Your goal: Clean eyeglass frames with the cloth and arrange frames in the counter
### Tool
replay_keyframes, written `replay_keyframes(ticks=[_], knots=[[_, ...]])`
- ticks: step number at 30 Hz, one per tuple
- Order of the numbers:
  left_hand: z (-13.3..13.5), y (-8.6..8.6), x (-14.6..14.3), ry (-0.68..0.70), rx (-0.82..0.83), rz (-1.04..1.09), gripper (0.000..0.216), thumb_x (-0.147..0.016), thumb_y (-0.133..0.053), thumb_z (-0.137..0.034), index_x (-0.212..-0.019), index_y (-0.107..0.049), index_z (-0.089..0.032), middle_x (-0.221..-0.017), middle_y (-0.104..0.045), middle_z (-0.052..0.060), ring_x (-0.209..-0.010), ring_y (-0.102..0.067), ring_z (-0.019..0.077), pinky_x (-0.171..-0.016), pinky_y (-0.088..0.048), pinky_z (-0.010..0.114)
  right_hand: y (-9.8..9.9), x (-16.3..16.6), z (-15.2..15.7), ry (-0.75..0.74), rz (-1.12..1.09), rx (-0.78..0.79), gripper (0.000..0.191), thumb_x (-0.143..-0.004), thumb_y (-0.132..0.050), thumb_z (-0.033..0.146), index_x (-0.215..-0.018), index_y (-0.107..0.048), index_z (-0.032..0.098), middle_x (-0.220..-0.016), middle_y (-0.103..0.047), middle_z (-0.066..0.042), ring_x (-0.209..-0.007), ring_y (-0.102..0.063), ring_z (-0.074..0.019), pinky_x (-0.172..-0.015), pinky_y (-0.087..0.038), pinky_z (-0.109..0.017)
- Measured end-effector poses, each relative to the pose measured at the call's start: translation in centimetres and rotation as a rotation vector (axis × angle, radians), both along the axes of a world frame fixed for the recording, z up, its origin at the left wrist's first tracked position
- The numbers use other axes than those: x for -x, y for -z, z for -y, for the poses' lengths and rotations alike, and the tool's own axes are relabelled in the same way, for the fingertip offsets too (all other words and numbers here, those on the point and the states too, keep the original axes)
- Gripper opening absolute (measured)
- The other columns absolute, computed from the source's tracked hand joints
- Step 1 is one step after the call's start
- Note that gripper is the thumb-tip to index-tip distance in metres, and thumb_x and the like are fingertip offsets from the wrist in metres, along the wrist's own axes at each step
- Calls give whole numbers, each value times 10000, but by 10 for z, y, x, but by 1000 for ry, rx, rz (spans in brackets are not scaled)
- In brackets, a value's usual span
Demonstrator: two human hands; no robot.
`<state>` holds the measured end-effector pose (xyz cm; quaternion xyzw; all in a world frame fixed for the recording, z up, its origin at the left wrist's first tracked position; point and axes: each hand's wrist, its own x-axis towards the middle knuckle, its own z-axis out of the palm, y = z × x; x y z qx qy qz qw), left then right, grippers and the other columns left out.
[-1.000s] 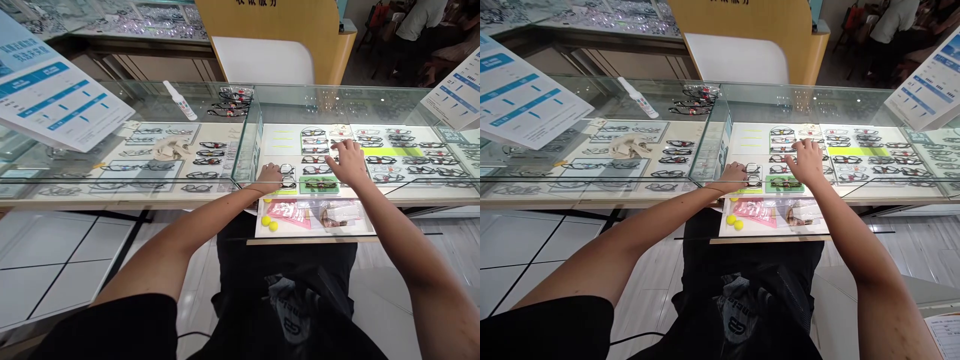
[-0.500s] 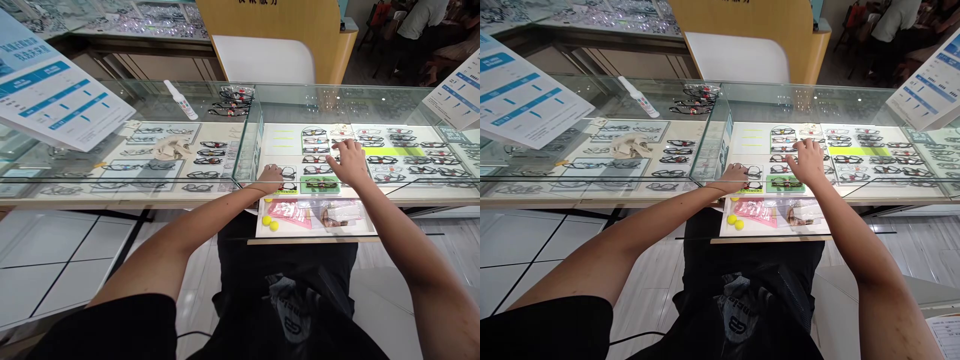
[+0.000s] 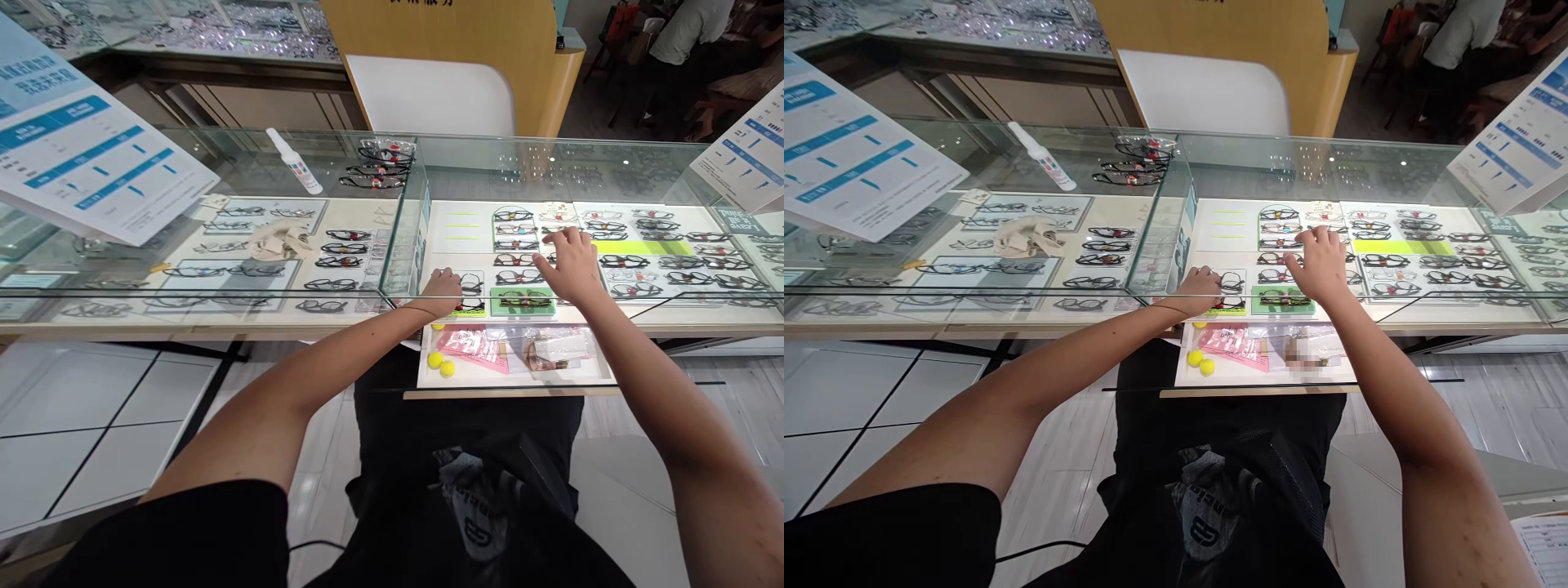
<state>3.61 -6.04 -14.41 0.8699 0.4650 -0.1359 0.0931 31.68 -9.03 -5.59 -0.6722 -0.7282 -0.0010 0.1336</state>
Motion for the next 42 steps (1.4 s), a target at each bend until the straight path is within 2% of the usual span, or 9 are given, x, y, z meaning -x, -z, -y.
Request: replay_keyframes(ticks=[5,10,17,20,24,32,42], knots=[[-1,1,-1,-19,9,3,309,-964,-561,-236,-1026,-861,-195,-1322,-733,194,-1300,-489,394,-1082,-357,536,5,-3,-2,-25,-17,-35,641,-1043,-380,635,-1418,-662,198,-1430,-614,-232,-1287,-531,-491,-1077,-476,-692],[-6,3,-3,-86,40,-10,279,-965,-601,-272,-1061,-836,-156,-1329,-737,202,-1263,-517,381,-1063,-377,509,6,-3,-2,-11,13,-26,642,-1050,-370,614,-1430,-657,183,-1436,-609,-234,-1292,-532,-483,-1079,-484,-680],[-8,-2,-3,-117,80,4,201,-949,-633,-250,-998,-814,-178,-1293,-755,190,-1310,-525,389,-1083,-373,515,2,-1,0,-5,31,-16,638,-1056,-359,611,-1432,-652,186,-1431,-609,-234,-1284,-535,-480,-1074,-487,-680],[-9,-5,-3,-139,87,21,215,-933,-668,-244,-1116,-765,-184,-1264,-758,192,-1322,-531,385,-1087,-382,495,0,0,1,2,48,8,641,-1061,-360,603,-1453,-641,181,-1444,-602,-236,-1289,-534,-478,-1077,-486,-666],[-10,-9,-3,-165,99,35,377,-906,-716,-284,-1262,-666,-169,-1271,-731,214,-1321,-536,396,-1092,-397,487,1,-1,0,2,79,10,638,-1074,-347,599,-1462,-634,182,-1449,-595,-232,-1290,-533,-468,-1068,-493,-639],[-11,-17,-1,-136,142,27,455,-885,-664,-323,-1296,-640,-129,-1258,-720,239,-1325,-528,427,-1125,-389,533,8,-4,-3,-18,10,-43,629,-1066,-379,606,-1406,-667,161,-1412,-612,-237,-1262,-539,-451,-1061,-496,-636],[-19,-17,-6,-101,169,9,368,-937,-530,-343,-1159,-748,-147,-1273,-752,236,-1328,-517,457,-1134,-377,611,2,-1,-1,-5,51,0,615,-1068,-391,570,-1446,-651,160,-1435,-612,-232,-1289,-533,-452,-1077,-492,-632]])
